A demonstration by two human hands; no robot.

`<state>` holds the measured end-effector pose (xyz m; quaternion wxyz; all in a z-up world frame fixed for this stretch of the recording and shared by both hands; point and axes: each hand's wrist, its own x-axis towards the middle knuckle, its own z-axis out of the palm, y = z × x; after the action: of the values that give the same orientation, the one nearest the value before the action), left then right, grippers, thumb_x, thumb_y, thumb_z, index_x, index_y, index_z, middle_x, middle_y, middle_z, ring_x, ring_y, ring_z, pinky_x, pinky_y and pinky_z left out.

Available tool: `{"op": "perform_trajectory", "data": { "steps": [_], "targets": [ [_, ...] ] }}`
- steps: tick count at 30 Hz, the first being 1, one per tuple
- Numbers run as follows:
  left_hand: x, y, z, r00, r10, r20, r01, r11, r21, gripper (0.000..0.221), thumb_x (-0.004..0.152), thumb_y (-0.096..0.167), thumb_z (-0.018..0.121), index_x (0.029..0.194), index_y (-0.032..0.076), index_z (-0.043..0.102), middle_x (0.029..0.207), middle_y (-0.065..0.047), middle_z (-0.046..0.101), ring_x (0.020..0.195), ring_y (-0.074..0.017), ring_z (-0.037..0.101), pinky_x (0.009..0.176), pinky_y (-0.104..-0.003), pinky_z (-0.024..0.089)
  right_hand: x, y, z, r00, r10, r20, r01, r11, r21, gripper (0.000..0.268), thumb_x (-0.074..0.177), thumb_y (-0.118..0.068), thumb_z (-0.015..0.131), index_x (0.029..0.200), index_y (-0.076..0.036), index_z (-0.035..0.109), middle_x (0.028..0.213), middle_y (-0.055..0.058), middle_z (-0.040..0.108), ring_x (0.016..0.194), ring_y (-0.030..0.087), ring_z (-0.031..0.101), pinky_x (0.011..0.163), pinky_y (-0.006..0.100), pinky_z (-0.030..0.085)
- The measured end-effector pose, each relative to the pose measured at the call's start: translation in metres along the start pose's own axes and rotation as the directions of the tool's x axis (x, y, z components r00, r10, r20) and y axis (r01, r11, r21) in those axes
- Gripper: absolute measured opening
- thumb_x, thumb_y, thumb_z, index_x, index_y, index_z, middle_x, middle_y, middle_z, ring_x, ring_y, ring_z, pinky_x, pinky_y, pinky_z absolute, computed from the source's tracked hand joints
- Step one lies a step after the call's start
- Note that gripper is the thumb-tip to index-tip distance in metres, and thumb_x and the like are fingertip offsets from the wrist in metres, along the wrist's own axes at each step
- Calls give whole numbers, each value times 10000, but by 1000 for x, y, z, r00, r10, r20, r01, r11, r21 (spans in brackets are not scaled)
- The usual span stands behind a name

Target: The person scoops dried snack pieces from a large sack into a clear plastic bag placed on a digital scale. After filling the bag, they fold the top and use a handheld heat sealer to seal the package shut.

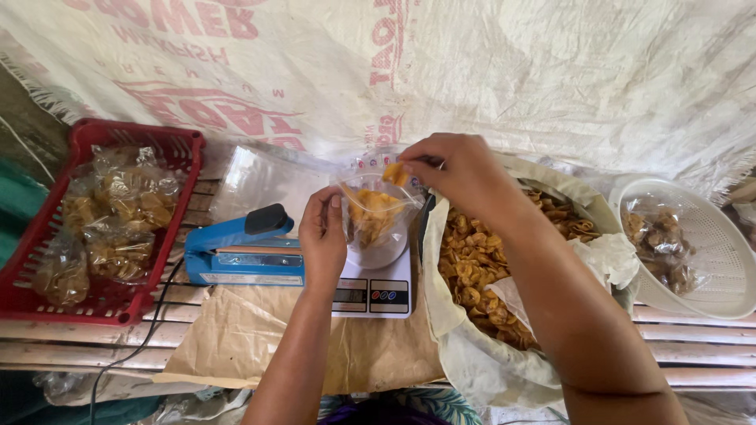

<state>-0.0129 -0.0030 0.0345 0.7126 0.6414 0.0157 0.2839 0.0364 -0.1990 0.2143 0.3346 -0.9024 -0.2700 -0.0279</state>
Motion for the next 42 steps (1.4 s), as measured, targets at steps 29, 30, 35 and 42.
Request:
{"op": "perform_trajectory", "data": {
  "steps": [29,30,35,42],
  "targets": [
    [-2,13,-2,998,32,-55,-33,999,-17,194,1060,105,603,1179,-29,678,1059,-16,660,803,-30,553,661,-188,455,29,4,69,1000,13,-12,-13,1000,-5,196,795,-351,791,872,-173,824,1256,38,629,1256,248,539,1066,399,431],
    [-4,14,-2,998,3,-61,-4,1000,-26,197,1053,111,604,1172,-26,680,1051,-16,662,790,-36,559,644,-192,458,25,3,69,999,11,-34,-11,1000,-13,197,804,-353,787,875,-173,825,1262,37,630,1263,245,539,1069,395,428],
    [-6,18,-3,994,58,-89,-52,997,63,205,1059,126,606,1154,-29,701,1071,-28,676,857,-50,605,702,-194,506,17,1,50,994,85,63,-75,986,-150,192,807,-339,778,856,-157,814,1324,13,607,1338,229,483,1098,423,371],
    [-10,19,3,992,86,-97,-82,995,48,193,1059,132,613,1139,-18,702,1074,-36,671,853,-49,601,683,-197,499,27,-7,30,987,-16,157,49,978,-204,162,788,-308,776,856,-167,815,1362,48,600,1391,251,446,1182,460,291]
  ]
}}
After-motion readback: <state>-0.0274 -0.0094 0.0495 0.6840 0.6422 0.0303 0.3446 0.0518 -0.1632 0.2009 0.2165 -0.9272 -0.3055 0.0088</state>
